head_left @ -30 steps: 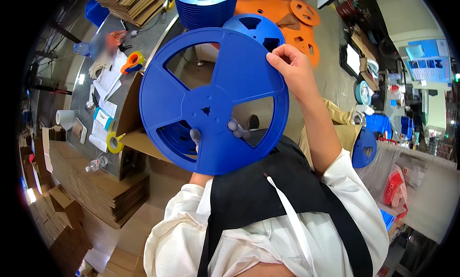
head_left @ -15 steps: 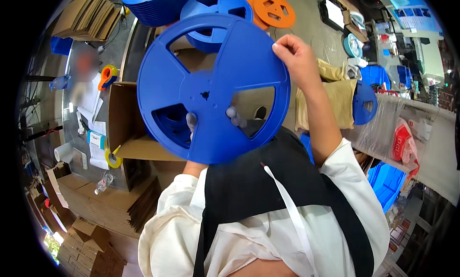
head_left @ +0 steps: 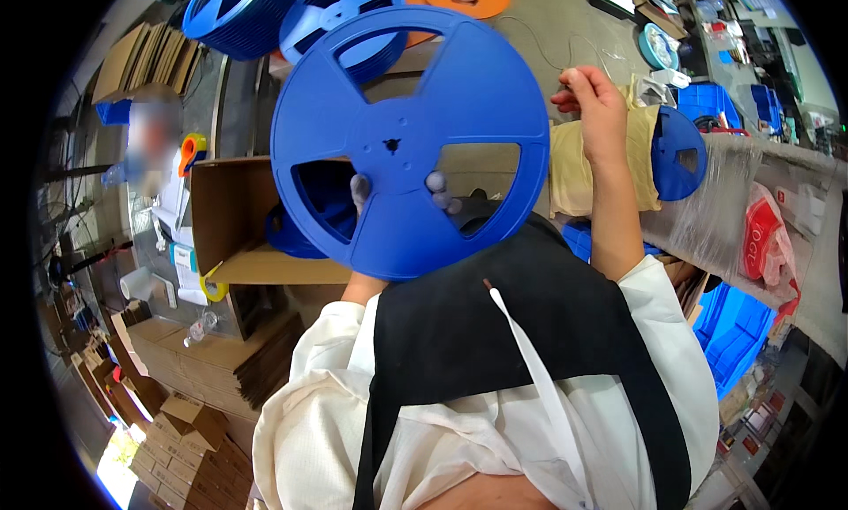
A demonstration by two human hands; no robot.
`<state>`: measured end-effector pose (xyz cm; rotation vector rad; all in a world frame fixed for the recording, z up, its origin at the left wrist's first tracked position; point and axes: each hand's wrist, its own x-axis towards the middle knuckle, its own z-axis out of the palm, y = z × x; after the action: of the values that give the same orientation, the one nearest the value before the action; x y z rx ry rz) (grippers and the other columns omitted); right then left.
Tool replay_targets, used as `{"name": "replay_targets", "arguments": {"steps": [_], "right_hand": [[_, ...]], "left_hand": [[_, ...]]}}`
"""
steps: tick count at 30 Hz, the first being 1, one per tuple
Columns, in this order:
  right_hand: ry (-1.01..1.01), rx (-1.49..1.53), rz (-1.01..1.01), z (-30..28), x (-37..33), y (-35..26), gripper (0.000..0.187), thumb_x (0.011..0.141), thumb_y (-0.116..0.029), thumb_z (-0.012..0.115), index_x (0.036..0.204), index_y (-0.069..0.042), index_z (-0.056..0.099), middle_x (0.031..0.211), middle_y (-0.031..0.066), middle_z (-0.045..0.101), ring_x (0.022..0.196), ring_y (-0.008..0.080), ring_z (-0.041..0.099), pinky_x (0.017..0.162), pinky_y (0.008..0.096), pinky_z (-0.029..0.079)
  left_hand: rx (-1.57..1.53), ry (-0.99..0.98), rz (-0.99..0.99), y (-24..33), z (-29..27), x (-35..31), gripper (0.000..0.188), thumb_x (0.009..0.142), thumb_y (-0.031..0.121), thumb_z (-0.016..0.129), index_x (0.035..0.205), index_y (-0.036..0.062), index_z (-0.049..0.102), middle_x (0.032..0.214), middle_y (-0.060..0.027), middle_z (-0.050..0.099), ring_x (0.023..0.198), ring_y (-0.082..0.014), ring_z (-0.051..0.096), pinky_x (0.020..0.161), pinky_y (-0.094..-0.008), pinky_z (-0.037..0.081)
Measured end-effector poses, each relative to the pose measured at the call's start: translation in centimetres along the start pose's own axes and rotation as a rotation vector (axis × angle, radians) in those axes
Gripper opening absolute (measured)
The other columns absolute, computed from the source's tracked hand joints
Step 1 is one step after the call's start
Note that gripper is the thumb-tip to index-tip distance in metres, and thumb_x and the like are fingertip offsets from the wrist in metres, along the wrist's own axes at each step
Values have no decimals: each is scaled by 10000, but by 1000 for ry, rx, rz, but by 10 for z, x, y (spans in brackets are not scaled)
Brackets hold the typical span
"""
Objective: The person repeatedly picks up blue plastic spools from a table and places them into a cardboard box. The person handles the spools one at a time, stacking them vertically inside the box.
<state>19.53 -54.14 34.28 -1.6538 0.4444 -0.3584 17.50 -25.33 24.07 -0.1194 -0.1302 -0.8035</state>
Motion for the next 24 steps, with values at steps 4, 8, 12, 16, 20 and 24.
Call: {"name": "replay_targets", "arguments": {"steps": [4,8,12,16,20,24], "right_hand": [[99,68,50,-82,0,30,231,923,-236,588,813,-37,626,700,11,578,616,130,603,591,241,476],[127,-73,-21,-119,-20,57,364,930,-349,590,1165,-80,519,932,51,579,811,170,613,656,283,520],[-381,734,365,-142,-52,65,582,915,-398,592,1373,-127,357,1224,121,543,1094,319,585,852,450,519],[-113,811,499,-155,-69,88,374,928,-256,595,1241,-94,471,1084,160,601,961,300,639,755,420,550],[337,771,376,-239,-66,100,239,907,-168,617,1104,-70,524,911,116,637,674,173,591,598,329,530],[707,358,-101,-351,-86,87,231,920,-136,587,1109,-25,512,923,149,641,601,142,588,557,293,484]], "left_hand": [[-1,12,-37,-37,-10,15,799,802,634,576,1312,33,443,1158,-183,553,1121,-338,510,1023,-484,394],[-20,29,-91,-77,-28,29,800,805,635,571,1314,32,441,1158,-188,551,1118,-343,510,1017,-488,400],[-31,58,-179,-111,-37,54,800,807,635,566,1316,32,440,1157,-193,549,1115,-348,510,1011,-492,406],[143,174,-329,-148,-33,103,797,836,641,522,1355,46,418,1203,-209,537,1093,-362,527,999,-484,415],[526,656,-546,-157,-95,127,690,923,572,446,1403,80,392,1341,-228,476,1169,-377,509,1004,-485,406],[865,986,-653,-140,-145,100,534,972,450,408,1364,90,444,1354,-178,484,1244,-324,459,1039,-474,362]]}}
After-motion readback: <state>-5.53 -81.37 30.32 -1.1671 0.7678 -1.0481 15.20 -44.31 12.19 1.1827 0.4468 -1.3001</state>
